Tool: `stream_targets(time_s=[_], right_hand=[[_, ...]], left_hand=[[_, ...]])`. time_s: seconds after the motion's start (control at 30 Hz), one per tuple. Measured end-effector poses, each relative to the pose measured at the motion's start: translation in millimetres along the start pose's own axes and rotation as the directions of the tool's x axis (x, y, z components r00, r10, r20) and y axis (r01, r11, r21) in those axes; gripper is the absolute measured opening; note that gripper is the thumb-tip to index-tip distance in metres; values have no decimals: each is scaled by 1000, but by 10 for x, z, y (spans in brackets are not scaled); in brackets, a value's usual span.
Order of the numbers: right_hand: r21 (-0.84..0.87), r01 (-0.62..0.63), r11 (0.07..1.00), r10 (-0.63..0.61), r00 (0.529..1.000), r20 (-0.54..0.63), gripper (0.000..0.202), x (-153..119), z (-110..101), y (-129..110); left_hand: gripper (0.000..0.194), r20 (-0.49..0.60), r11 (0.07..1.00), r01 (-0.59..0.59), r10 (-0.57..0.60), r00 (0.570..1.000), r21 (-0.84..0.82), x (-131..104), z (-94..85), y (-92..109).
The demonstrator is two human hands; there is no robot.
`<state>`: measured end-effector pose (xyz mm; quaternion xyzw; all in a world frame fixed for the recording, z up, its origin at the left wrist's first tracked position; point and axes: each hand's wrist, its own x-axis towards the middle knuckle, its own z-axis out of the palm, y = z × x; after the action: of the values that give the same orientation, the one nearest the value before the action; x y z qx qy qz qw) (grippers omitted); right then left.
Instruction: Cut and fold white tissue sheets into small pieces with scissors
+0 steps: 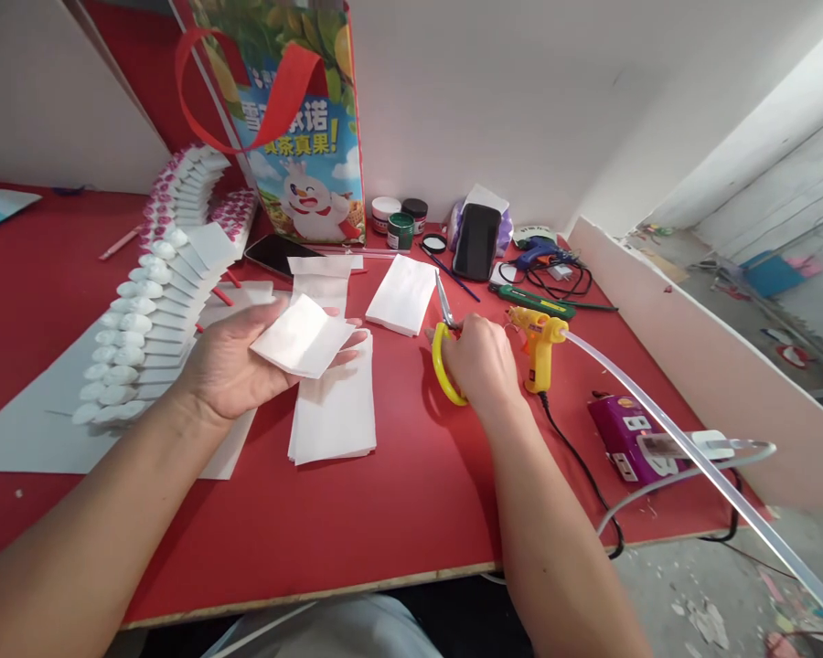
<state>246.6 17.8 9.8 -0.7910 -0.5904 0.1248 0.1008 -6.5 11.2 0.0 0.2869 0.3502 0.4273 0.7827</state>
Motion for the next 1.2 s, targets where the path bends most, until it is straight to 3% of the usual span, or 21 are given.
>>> stream_targets(time_s=[0.13,0.23,0.3,0.4,0.53,0.6,0.67,0.73,0.8,0.87,0.97,1.03,1.1,1.2], right_hand=[[-122,-29,992,30,1000,7,48,28,-23,24],[-203,-53,978,60,998,29,45,29,-39,33],[-238,-51,970,64,997,43,43,12,-44,31],[-275,-33,961,54,996,68,39,-34,-50,11],[-328,-7,945,40,995,95,36,-93,-75,-43],[-354,3,935,33,995,97,35,-111,-99,-74],[-369,7,930,24,997,78,36,-125,-129,-110],[-369,13,929,6,999,52,36,-139,-159,-156],[-362,69,930,-57,997,43,32,-148,-172,-220],[-351,205,914,-194,979,66,25,-137,-149,-303],[-311,434,846,-426,900,96,20,-47,-21,-443],[-278,503,818,-504,861,73,24,60,105,-514],[-270,494,827,-500,865,49,27,174,227,-546],[-259,415,872,-418,907,46,25,292,341,-520]], left_hand=[[31,-151,990,-105,118,981,91,67,-49,-41],[30,-284,938,-272,326,902,213,149,-88,-91],[39,-306,896,-346,424,852,278,192,-117,-132],[56,-251,777,-420,573,780,469,198,-145,-184],[55,72,366,-496,745,663,787,88,-73,-200],[39,289,194,-533,665,688,823,29,2,-209],[28,498,79,-590,453,739,803,7,69,-243],[23,606,-17,-623,255,754,782,25,102,-291],[27,627,-107,-618,161,762,779,62,97,-330],[29,618,-166,-597,135,774,785,91,65,-343],[26,599,-199,-571,139,788,797,97,14,-331],[27,607,-214,-573,154,780,791,91,-3,-330],[26,621,-231,-581,178,763,780,93,-10,-342],[21,638,-234,-595,221,738,769,117,-19,-373]])
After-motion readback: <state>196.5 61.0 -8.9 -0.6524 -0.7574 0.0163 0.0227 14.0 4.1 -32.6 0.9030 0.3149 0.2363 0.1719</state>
